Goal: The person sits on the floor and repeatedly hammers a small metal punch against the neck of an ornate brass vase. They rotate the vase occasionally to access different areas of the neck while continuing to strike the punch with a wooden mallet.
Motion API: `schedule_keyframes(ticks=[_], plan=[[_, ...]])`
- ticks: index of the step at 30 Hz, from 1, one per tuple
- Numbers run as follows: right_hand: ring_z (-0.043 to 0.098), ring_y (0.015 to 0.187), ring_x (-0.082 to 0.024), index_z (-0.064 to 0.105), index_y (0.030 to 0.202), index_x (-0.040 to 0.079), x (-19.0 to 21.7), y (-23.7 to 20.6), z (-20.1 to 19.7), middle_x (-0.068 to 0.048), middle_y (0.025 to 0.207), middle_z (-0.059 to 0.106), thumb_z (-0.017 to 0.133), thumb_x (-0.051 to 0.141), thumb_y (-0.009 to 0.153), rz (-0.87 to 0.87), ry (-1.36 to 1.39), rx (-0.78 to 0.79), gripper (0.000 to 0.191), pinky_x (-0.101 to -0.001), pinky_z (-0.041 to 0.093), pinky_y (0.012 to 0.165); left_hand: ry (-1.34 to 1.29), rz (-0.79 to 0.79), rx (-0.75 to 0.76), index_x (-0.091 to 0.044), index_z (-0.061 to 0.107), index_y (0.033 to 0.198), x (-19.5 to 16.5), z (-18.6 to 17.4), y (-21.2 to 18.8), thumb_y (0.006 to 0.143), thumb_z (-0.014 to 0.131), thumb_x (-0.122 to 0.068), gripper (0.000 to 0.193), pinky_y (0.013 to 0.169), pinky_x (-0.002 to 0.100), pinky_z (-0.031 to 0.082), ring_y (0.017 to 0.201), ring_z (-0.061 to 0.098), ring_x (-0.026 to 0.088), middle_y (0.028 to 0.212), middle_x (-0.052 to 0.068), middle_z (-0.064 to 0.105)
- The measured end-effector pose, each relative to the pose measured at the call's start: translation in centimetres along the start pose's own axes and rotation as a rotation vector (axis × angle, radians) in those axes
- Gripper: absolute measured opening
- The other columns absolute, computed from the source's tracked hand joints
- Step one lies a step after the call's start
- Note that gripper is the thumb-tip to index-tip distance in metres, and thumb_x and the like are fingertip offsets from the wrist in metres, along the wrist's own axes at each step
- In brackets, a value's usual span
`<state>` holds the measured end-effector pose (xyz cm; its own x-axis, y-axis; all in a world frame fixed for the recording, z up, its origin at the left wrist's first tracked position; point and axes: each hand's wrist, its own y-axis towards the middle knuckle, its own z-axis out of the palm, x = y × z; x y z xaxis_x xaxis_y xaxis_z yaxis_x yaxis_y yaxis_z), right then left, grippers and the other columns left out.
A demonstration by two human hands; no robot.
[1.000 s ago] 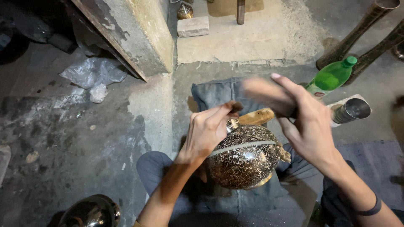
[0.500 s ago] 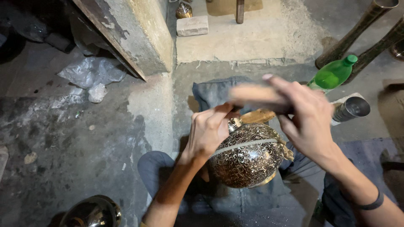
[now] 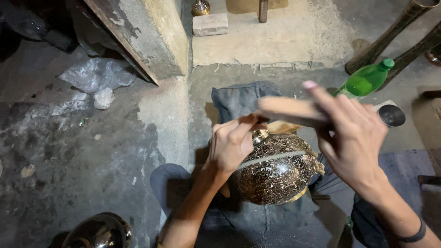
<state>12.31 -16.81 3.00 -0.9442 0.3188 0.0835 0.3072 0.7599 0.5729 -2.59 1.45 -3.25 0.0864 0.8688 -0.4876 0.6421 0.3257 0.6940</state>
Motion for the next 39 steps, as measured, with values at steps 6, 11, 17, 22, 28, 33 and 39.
schedule_keyframes(ticks=[6,11,17,22,28,33,39], plan=[[0.059,0.08,-0.02,0.053,0.153,0.024,-1.4,-0.7,1.3,-0.005,0.094,0.065,0.073,0.004,0.086,0.044,-0.023,0.039,0.073,-0.0384,0.044,0.077,-0.073,-0.002,-0.003,0.0,0.072,0.111,-0.2,-0.2,-0.1,0.088,0.065,0.006,0.025,0.073,0.035,0.062,0.084,0.078,0.025,0.098,0.013,0.077],[0.056,0.081,-0.019,0.049,0.162,0.025,-0.6,-0.4,0.5,-0.004,0.093,0.059,0.072,0.005,0.088,0.105,0.131,0.034,0.08,-0.0341,0.042,0.073,-0.01,0.009,0.003,0.001,0.073,0.11,0.6,0.3,-0.4,0.091,0.066,0.007,0.021,0.065,0.034,0.063,0.075,0.077,0.023,0.096,0.016,0.078],[0.054,0.079,-0.025,0.043,0.155,0.018,1.1,1.1,-0.6,-0.009,0.092,0.057,0.071,0.004,0.078,0.038,0.3,0.0,0.083,-0.04,0.043,0.076,0.031,-0.031,0.024,0.002,0.074,0.105,1.5,0.7,-1.4,0.089,0.063,0.006,0.02,0.063,0.036,0.063,0.068,0.076,0.023,0.089,0.017,0.077],[0.055,0.083,-0.022,0.049,0.158,0.027,2.0,0.8,-0.4,-0.005,0.094,0.058,0.073,0.006,0.081,0.079,0.111,0.041,0.083,-0.0344,0.039,0.081,0.017,0.017,-0.028,0.001,0.072,0.106,1.4,0.6,-1.4,0.092,0.063,0.005,0.017,0.066,0.034,0.064,0.074,0.077,0.023,0.096,0.018,0.078],[0.058,0.086,-0.022,0.052,0.156,0.029,3.4,1.3,-0.4,-0.004,0.088,0.059,0.078,0.005,0.075,0.023,-0.196,0.101,0.088,-0.0422,0.037,0.082,0.023,-0.054,0.012,0.001,0.075,0.103,1.2,0.4,-1.5,0.091,0.069,0.001,0.013,0.059,0.035,0.062,0.067,0.076,0.024,0.089,0.017,0.078],[0.054,0.091,-0.023,0.048,0.153,0.027,4.2,1.6,-1.2,-0.003,0.089,0.057,0.073,0.005,0.076,0.018,0.037,0.01,0.084,-0.0445,0.034,0.095,-0.018,0.004,-0.093,-0.002,0.074,0.101,1.7,1.3,-2.1,0.097,0.071,-0.001,0.005,0.058,0.032,0.061,0.067,0.075,0.019,0.091,0.013,0.078],[0.054,0.09,-0.018,0.047,0.154,0.028,4.3,1.7,-0.9,0.001,0.088,0.055,0.073,0.005,0.078,0.031,0.102,0.018,0.084,-0.043,0.031,0.104,0.038,-0.017,-0.06,0.0,0.078,0.1,3.3,2.5,-3.9,0.093,0.065,0.007,0.016,0.047,0.03,0.056,0.06,0.072,0.018,0.089,0.016,0.079]])
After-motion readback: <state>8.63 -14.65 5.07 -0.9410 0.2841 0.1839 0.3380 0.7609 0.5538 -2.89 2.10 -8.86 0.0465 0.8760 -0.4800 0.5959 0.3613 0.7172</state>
